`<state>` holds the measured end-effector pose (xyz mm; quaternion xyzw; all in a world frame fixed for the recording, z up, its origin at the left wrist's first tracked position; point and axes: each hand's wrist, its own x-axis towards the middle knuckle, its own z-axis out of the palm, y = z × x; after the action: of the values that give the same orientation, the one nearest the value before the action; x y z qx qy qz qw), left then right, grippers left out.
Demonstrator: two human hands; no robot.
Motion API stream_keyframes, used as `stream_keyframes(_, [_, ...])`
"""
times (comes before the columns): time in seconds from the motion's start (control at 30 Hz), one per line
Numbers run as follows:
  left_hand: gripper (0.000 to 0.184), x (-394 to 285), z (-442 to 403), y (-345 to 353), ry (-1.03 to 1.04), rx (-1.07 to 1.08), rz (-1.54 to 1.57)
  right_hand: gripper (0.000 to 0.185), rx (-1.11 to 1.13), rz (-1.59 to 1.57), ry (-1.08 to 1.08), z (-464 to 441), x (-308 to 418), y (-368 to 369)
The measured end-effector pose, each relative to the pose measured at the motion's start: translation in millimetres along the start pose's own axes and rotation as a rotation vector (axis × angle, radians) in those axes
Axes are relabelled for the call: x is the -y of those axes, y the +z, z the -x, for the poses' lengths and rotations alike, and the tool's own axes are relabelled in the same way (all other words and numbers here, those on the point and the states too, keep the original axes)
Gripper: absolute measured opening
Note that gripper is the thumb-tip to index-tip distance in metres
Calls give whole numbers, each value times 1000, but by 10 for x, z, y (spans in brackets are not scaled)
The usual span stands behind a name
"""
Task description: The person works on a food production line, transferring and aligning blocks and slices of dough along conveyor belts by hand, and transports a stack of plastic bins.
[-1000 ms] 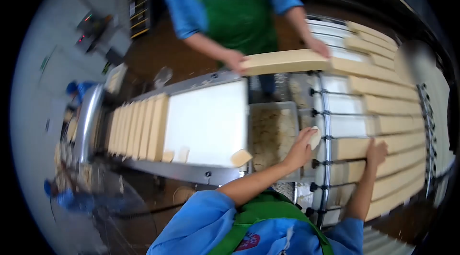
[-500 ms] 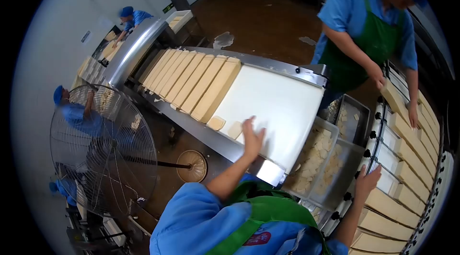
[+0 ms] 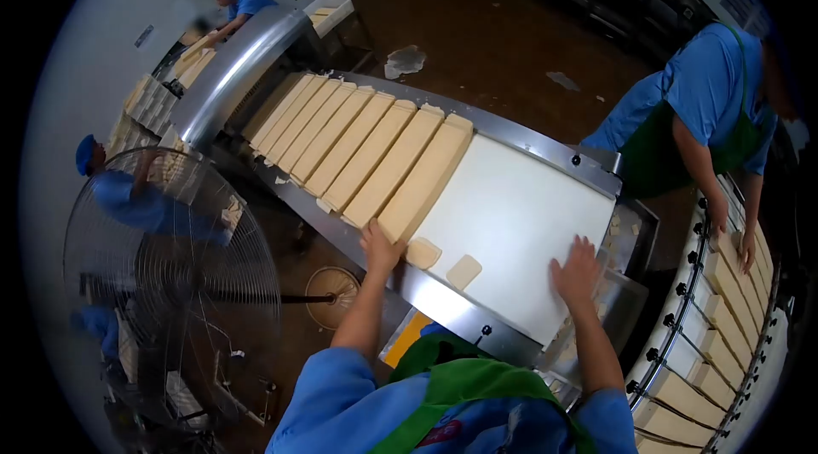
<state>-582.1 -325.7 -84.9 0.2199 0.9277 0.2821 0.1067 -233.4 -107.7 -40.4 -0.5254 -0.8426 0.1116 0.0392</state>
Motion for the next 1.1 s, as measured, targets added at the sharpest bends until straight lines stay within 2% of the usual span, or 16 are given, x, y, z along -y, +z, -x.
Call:
stream_keyframes(0.13, [89,-106,-27,-28,83,55,-68,79,-28,-29,-121,-577,623,441])
stream_keyframes(0.23, [94,-123,-32,-17,177,15,-134,77,3,-31,-153,-1018,1240,542])
stream_keyframes(0.33, [95,-128,-54,-40,176,66,-206,78,76,-63,-157,-1470,1821,610])
stream_keyframes(0.57, [98,-116,-102,-47,270,122,-284,74,60,-133,-50,-2319,2857,677])
stream_keyframes(0.67, [99,-193,-148,-63,262,161,-315,74,170,-172,46,-2437,3066,623])
stream_keyframes(0.73, [99,-191,-136,-48,274,157,-339,76,252,15,18,-2413,3087,568])
stream_keyframes(0.8, [97,-230,-119,-60,263,172,-339,74,194,-49,46,-2354,2992,530])
stream_keyframes(0.87, [95,-285,-120,-63,262,182,-331,72,225,-132,188,-2267,2827,415])
stream_keyframes(0.97, [84,-490,-33,-85,256,393,-130,76,59,-138,290,-2021,2207,308])
stream_keyframes(1.0, [84,-589,11,-44,284,408,-126,78,-12,-132,341,-1926,1979,194])
stream_keyframes(1.07, [88,-784,128,60,410,522,-1,80,11,-199,512,-1693,1480,-150])
stream_keyframes(1.1, [93,-880,166,137,528,544,29,89,28,-256,608,-1609,1160,-208])
